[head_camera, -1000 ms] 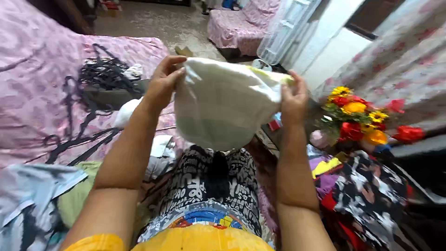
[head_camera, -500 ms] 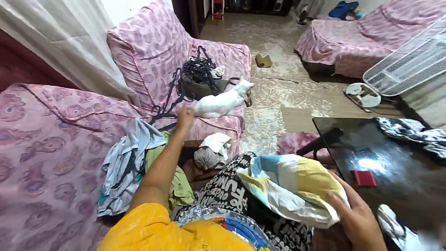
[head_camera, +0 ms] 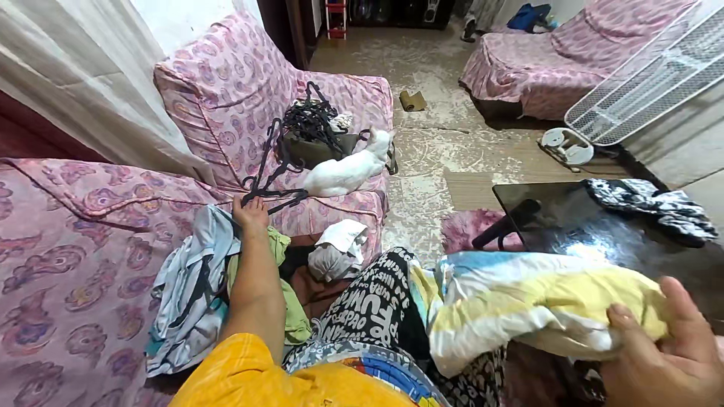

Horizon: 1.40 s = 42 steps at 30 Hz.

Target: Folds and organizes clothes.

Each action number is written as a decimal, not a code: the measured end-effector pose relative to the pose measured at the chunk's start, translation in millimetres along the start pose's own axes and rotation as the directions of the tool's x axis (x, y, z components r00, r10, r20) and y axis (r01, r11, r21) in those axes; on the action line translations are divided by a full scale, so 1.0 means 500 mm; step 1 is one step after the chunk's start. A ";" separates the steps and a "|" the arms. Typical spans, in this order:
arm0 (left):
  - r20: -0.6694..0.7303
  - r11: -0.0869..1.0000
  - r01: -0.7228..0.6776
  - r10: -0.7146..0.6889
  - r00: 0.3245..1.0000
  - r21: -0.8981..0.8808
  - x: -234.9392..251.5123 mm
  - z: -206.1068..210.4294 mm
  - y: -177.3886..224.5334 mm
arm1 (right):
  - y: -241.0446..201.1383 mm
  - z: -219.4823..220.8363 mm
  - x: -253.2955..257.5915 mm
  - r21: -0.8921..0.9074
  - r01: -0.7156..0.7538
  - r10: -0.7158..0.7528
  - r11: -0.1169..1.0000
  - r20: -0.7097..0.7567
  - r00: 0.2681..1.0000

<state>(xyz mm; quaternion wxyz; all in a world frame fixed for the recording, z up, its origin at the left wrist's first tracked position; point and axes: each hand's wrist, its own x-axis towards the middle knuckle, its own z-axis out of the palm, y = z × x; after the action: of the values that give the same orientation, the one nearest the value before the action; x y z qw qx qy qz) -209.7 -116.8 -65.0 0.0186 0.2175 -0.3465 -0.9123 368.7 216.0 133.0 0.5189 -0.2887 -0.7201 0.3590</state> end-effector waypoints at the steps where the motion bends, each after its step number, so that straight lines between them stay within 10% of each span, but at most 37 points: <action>1: 0.004 1.000 0.001 -0.001 1.000 -0.030 -0.004 0.003 0.000 | 0.002 -0.019 0.002 0.029 -0.018 0.019 0.999 -0.035 0.999; 14: 0.135 0.995 -0.061 0.049 0.990 0.081 -0.037 0.030 -0.015 | 0.051 -0.056 0.015 0.350 -0.150 0.287 0.925 -0.381 0.879; 18: 0.360 0.995 -0.071 0.039 0.932 0.076 -0.138 0.114 0.011 | 0.066 -0.024 0.101 0.284 0.040 0.084 0.958 -0.411 0.908; 22: 0.779 0.926 -0.023 -0.302 0.549 0.376 -0.307 0.179 0.010 | 0.020 0.107 0.094 0.223 0.195 -0.214 0.955 0.067 0.974; 26: 0.727 0.728 -0.028 -0.680 0.101 0.685 -0.505 0.196 -0.058 | 0.005 0.282 -0.020 0.210 0.304 -0.364 0.929 0.658 0.659; 28: 0.595 0.618 0.023 -0.766 0.243 0.786 -0.579 0.185 -0.097 | 0.017 0.336 -0.088 0.179 0.308 -0.332 0.934 0.749 0.573; 33: 0.595 0.556 -0.242 -0.634 0.495 0.795 -0.644 0.164 -0.209 | 0.022 0.380 -0.163 0.003 -0.055 0.040 0.998 0.647 0.761; 38: 0.755 0.481 -0.597 -0.534 0.381 0.642 -0.677 0.141 -0.241 | 0.048 0.363 -0.145 0.034 -0.461 0.322 0.887 0.669 0.670; 42: 0.764 0.526 -0.557 -0.501 0.407 0.643 -0.699 0.130 -0.233 | 0.082 0.356 -0.127 -0.055 -0.354 0.327 0.934 0.539 0.777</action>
<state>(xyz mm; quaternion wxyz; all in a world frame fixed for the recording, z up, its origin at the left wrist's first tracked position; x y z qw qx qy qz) 93.6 76.5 37.8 -0.2631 -0.3458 -0.6950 -0.5729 219.1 150.9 28.8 0.2287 -0.2885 -0.7634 0.5308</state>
